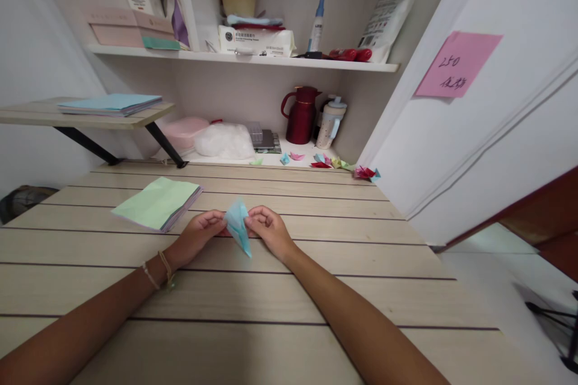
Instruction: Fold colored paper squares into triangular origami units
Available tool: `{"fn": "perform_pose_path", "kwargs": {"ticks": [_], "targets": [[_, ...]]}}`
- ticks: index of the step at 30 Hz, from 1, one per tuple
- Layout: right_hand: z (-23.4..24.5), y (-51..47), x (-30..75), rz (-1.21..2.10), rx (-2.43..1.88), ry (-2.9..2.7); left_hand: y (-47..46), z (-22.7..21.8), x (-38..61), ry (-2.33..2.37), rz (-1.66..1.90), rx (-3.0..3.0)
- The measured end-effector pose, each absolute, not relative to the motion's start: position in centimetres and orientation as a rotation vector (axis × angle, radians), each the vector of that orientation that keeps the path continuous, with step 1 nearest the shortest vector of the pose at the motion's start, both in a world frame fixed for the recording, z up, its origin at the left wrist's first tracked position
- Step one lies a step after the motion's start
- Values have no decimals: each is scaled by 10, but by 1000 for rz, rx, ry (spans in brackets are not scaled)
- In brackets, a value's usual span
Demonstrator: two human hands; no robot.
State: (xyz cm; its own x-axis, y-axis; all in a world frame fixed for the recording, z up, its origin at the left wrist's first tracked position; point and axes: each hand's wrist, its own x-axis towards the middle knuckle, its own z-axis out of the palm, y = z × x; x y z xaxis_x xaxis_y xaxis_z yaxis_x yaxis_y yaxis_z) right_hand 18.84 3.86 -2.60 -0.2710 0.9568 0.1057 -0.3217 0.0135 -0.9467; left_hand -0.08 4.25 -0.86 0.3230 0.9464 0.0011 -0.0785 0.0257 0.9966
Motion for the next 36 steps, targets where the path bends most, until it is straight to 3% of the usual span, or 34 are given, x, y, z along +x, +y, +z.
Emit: {"fn": "perform_pose_path", "kwargs": {"ticks": [19, 36], "targets": [[-30, 40, 190, 1475, -729, -1278, 43, -9, -1, 931, 996, 1260], [-27, 25, 186, 718, -999, -1624, 42, -8, 2, 966, 960, 1348]]}}
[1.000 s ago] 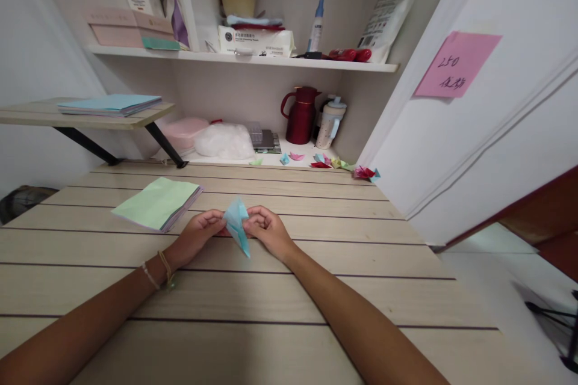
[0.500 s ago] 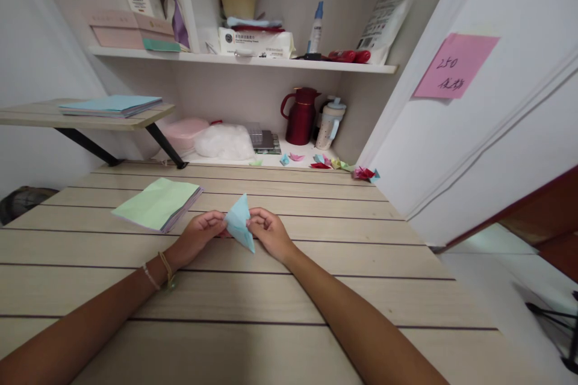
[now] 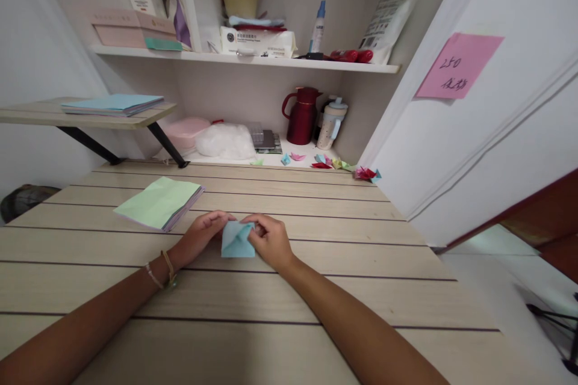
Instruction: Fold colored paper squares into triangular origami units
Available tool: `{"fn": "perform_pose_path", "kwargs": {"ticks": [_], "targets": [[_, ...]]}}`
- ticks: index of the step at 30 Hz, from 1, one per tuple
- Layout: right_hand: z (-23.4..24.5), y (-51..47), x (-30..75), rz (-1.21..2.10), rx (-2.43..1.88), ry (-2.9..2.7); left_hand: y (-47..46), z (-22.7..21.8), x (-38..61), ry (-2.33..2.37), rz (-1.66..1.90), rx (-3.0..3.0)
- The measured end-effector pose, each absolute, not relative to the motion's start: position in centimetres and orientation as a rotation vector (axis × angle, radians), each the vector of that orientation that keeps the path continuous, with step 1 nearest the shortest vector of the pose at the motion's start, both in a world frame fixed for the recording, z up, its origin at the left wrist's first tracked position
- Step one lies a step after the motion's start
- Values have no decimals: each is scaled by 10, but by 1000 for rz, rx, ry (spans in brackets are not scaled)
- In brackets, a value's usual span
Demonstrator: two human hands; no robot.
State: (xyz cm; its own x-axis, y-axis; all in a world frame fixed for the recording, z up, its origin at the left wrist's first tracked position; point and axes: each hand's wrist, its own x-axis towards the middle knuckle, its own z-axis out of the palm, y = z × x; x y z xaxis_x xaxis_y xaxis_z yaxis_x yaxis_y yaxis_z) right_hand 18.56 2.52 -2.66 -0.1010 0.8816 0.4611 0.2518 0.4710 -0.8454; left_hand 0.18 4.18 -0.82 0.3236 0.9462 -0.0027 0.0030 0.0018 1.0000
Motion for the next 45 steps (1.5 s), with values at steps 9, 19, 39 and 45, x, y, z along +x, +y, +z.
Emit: {"fn": "perform_pose_path", "kwargs": {"ticks": [9, 19, 39, 45], "targets": [[-31, 34, 189, 1202, -908, -1635, 44, -12, -3, 971, 1006, 1261], [-33, 41, 188, 1197, -998, -1260, 44, -14, 0, 926, 1049, 1362], [-33, 40, 189, 987, -1029, -1538, 44, -21, 0, 975, 1094, 1392], [-35, 36, 187, 1011, -1064, -1530, 41, -15, 1, 1075, 1072, 1467]]}}
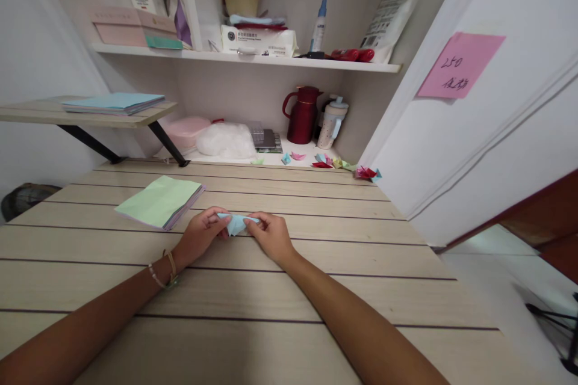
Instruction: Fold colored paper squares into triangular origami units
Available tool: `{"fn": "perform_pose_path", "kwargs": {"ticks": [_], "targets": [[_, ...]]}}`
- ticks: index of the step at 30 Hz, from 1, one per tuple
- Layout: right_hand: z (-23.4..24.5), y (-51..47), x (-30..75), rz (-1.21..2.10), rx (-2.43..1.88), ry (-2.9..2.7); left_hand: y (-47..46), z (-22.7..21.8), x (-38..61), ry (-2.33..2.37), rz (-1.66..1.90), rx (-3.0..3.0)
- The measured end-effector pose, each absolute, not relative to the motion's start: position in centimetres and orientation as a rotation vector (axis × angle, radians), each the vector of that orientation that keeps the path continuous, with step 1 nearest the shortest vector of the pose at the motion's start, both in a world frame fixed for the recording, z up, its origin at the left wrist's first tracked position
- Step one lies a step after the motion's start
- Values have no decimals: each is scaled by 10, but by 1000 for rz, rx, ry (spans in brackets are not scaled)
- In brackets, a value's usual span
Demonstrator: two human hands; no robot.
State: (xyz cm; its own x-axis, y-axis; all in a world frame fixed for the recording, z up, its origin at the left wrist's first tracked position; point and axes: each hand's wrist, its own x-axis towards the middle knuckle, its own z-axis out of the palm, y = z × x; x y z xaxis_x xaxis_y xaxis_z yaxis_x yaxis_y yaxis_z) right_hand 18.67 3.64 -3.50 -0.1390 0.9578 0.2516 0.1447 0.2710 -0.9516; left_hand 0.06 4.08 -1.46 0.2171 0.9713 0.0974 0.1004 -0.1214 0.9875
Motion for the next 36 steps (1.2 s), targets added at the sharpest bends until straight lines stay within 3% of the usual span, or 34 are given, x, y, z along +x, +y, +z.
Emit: {"fn": "perform_pose_path", "kwargs": {"ticks": [10, 24, 36], "targets": [[-32, 35, 185, 1080, -1053, -1504, 40, -17, 2, 965, 988, 1475], [-25, 29, 185, 918, -997, -1777, 35, -13, 4, 942, 949, 1626], [-30, 23, 183, 510, -1075, -1916, 28, -11, 5, 1049, 909, 1919]]}}
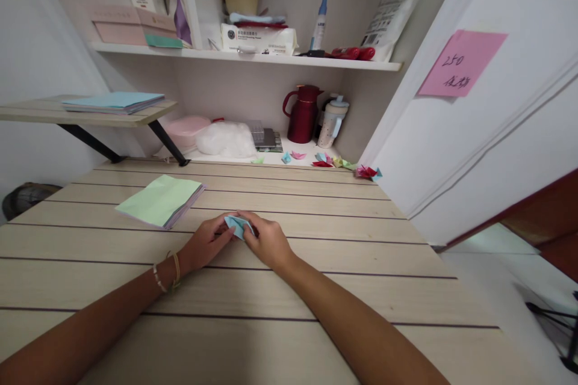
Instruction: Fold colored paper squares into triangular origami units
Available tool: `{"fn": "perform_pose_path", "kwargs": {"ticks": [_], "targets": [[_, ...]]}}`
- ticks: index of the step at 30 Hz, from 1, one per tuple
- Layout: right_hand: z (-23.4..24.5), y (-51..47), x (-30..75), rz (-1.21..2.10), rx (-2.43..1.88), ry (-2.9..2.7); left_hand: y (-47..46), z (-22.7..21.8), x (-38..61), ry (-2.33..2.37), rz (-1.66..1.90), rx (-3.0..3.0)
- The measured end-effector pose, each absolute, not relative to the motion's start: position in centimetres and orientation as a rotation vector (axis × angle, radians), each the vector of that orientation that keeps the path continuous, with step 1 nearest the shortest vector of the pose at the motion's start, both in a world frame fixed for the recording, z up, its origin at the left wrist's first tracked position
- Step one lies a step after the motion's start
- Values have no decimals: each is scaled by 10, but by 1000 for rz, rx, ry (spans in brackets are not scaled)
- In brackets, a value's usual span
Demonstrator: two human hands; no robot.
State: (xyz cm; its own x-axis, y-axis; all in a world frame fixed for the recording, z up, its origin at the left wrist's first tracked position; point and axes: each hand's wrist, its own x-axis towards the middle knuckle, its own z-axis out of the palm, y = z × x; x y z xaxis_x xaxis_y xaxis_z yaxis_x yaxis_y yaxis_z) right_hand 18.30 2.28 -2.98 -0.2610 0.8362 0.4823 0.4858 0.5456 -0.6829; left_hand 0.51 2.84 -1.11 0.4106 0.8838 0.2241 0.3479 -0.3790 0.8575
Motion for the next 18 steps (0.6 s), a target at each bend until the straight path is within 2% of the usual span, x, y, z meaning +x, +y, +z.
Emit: {"fn": "perform_pose_path", "kwargs": {"ticks": [6, 12, 15, 18], "targets": [[-28, 16, 177, 182, -974, -2107, 31, -14, 9, 1176, 985, 1988], [-27, 15, 168, 9, -1181, -2145, 31, -17, 9, 1184, 1035, 2030], [-28, 17, 171, 216, -1130, -2006, 29, -17, 8, 1127, 1043, 1896], [-32, 25, 177, 619, -1070, -1746, 29, -17, 8, 1070, 1041, 1773]]}}
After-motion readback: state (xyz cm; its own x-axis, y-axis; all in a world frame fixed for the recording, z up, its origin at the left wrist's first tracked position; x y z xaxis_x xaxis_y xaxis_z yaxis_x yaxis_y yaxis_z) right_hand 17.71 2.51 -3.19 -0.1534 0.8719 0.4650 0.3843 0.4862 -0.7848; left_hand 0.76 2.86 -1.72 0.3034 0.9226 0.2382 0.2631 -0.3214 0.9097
